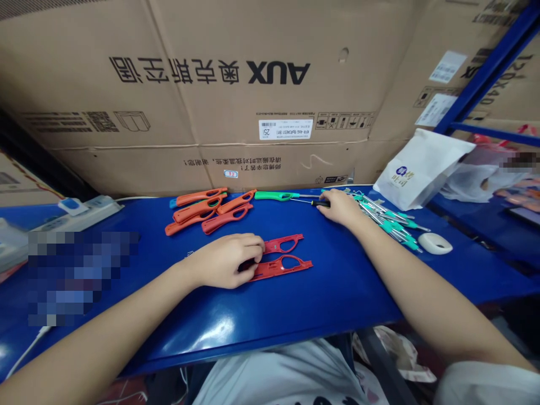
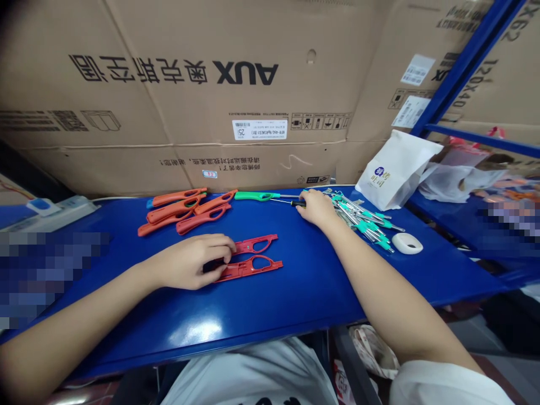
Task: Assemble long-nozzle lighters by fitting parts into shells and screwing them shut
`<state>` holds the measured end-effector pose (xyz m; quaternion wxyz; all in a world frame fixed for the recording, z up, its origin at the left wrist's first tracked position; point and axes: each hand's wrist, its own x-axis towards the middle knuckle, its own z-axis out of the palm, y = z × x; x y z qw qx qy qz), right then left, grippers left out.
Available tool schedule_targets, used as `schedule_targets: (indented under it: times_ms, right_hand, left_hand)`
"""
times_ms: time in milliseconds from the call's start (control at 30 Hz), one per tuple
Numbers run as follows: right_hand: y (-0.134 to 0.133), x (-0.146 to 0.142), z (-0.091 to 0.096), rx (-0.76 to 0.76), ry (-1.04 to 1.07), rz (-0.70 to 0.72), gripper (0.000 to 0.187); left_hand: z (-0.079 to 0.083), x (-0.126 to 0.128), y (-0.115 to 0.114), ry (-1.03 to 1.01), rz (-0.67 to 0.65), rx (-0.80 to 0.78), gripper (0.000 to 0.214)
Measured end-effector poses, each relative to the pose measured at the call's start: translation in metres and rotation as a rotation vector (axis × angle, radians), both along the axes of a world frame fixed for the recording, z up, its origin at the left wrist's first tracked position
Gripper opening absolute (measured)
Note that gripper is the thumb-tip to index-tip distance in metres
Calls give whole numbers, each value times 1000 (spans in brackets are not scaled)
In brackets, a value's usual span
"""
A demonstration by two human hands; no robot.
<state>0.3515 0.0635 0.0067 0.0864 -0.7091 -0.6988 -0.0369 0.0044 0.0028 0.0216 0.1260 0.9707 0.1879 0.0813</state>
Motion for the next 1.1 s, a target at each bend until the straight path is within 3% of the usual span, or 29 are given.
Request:
schedule_targets:
  times_ms: [133, 267, 467, 600, 867, 1000, 1100]
  right_hand:
    - [-4, 23, 22, -15, 18, -93, 33]
    - [-16, 54, 44, -112, -2, -282, 15]
    - [-22, 72, 38, -212, 36, -422, 15]
    - [-23, 76, 37, -152, 95, -424, 9]
    - [-29, 60, 47, 137, 312, -202, 8]
    - [-32, 32, 44, 218, 658, 94, 16]
    - [-40, 4, 39, 143, 825, 295, 27]
  left_hand:
    - [8, 3, -9, 61, 65, 20, 8]
    - [19, 11, -27, 142, 179, 77, 14]
    - [15, 15, -37, 117, 224, 121, 40]
    - [4, 11, -32, 0, 188, 66, 45]
    - [-12, 12, -30, -64, 132, -87, 46]
    - [-16, 12, -26, -60, 107, -48, 32]
    - [-14, 9, -21, -68, 120, -15, 23]
